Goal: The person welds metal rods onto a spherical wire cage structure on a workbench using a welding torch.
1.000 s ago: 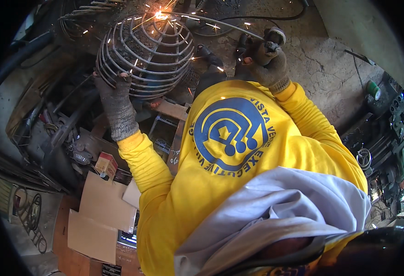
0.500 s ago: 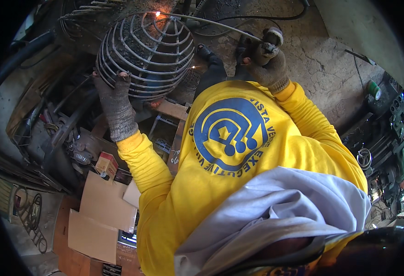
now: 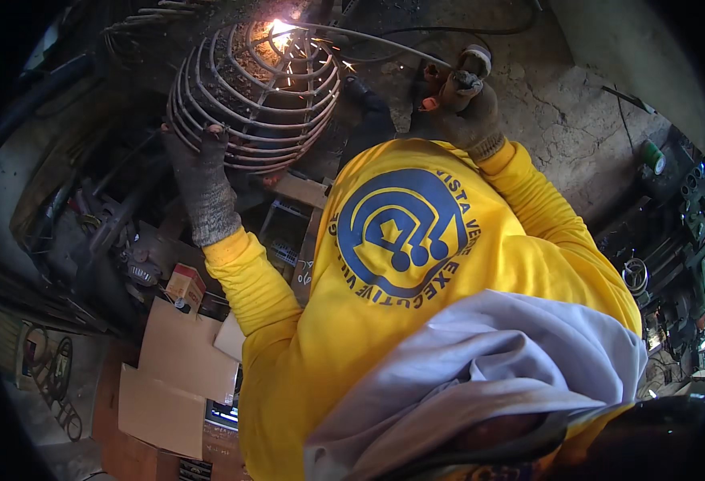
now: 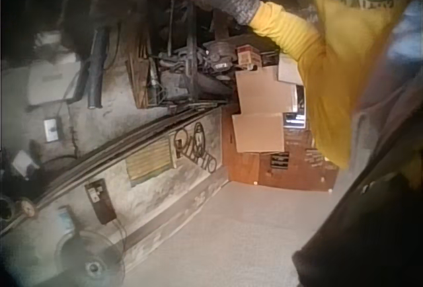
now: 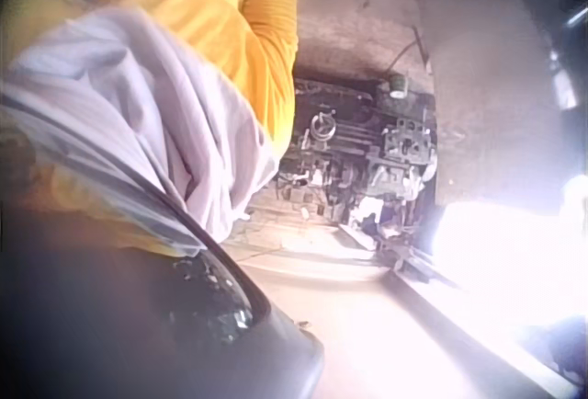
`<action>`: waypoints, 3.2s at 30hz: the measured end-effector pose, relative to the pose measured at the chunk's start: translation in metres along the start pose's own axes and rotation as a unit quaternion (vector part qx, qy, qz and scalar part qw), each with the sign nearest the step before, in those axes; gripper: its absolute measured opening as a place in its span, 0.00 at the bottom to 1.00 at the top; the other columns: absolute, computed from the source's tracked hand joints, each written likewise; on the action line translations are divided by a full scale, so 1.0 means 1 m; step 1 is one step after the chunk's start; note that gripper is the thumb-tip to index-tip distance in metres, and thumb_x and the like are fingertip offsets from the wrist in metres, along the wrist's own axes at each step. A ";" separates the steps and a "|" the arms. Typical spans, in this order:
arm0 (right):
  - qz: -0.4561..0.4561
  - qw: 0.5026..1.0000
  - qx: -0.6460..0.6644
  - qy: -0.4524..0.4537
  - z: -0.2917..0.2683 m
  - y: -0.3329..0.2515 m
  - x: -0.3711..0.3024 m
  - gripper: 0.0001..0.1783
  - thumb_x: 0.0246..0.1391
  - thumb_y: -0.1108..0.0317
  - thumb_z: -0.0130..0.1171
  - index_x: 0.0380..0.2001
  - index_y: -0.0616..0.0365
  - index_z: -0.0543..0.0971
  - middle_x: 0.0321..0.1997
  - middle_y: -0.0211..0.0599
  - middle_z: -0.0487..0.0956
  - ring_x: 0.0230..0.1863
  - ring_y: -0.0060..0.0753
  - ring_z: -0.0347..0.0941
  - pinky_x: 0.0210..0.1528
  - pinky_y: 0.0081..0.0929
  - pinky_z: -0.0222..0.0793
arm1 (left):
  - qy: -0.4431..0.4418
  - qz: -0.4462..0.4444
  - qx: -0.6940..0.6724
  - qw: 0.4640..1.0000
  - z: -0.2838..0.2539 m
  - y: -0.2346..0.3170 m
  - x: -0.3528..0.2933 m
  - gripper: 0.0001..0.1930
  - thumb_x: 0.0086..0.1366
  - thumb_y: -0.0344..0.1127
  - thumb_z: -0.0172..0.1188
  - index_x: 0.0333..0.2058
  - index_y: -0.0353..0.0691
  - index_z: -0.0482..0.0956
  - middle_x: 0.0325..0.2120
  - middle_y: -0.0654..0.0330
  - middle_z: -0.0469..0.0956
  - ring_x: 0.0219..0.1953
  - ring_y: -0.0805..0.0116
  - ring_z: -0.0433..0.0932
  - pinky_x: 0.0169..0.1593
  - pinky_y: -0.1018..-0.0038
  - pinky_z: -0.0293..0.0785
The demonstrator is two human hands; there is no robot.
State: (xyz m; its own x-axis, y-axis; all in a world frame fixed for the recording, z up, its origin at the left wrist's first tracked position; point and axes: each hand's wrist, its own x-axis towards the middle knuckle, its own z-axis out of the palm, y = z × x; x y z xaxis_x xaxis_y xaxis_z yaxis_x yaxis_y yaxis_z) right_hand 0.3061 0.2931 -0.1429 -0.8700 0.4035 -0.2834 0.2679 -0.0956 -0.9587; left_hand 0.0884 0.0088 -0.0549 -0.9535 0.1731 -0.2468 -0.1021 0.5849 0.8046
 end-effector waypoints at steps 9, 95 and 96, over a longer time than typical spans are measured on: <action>-0.077 0.994 0.049 0.059 0.002 0.014 0.001 0.20 0.46 0.70 0.70 0.43 0.58 0.77 0.38 0.34 0.81 0.38 0.29 0.78 0.42 0.27 0.73 | -0.017 0.017 -0.043 0.999 0.005 0.007 -0.002 0.46 0.59 0.45 0.68 0.66 0.29 0.52 0.65 0.50 0.58 0.66 0.61 0.58 0.69 0.66 0.50; -0.048 0.995 0.047 0.071 -0.024 0.012 -0.022 0.27 0.45 0.66 0.72 0.49 0.63 0.75 0.43 0.39 0.81 0.43 0.30 0.78 0.48 0.28 0.73 | 0.031 0.175 0.135 0.975 -0.006 0.005 0.011 0.56 0.49 0.48 0.76 0.66 0.25 0.49 0.68 0.39 0.48 0.72 0.51 0.45 0.73 0.62 0.37; -0.044 0.997 0.032 0.062 -0.025 0.012 -0.022 0.27 0.45 0.66 0.72 0.49 0.63 0.75 0.44 0.39 0.81 0.43 0.30 0.78 0.48 0.28 0.73 | 0.030 0.174 0.131 0.976 -0.007 0.007 0.010 0.57 0.49 0.48 0.75 0.66 0.24 0.49 0.68 0.39 0.48 0.72 0.51 0.45 0.73 0.62 0.37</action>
State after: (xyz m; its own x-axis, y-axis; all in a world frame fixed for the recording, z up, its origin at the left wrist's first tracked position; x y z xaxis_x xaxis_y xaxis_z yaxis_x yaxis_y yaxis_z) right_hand 0.3389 0.3056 -0.1471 -0.8303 0.5211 -0.1976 0.1632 -0.1117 -0.9802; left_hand 0.0762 0.0092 -0.0485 -0.9331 0.3555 0.0545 0.2990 0.6825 0.6669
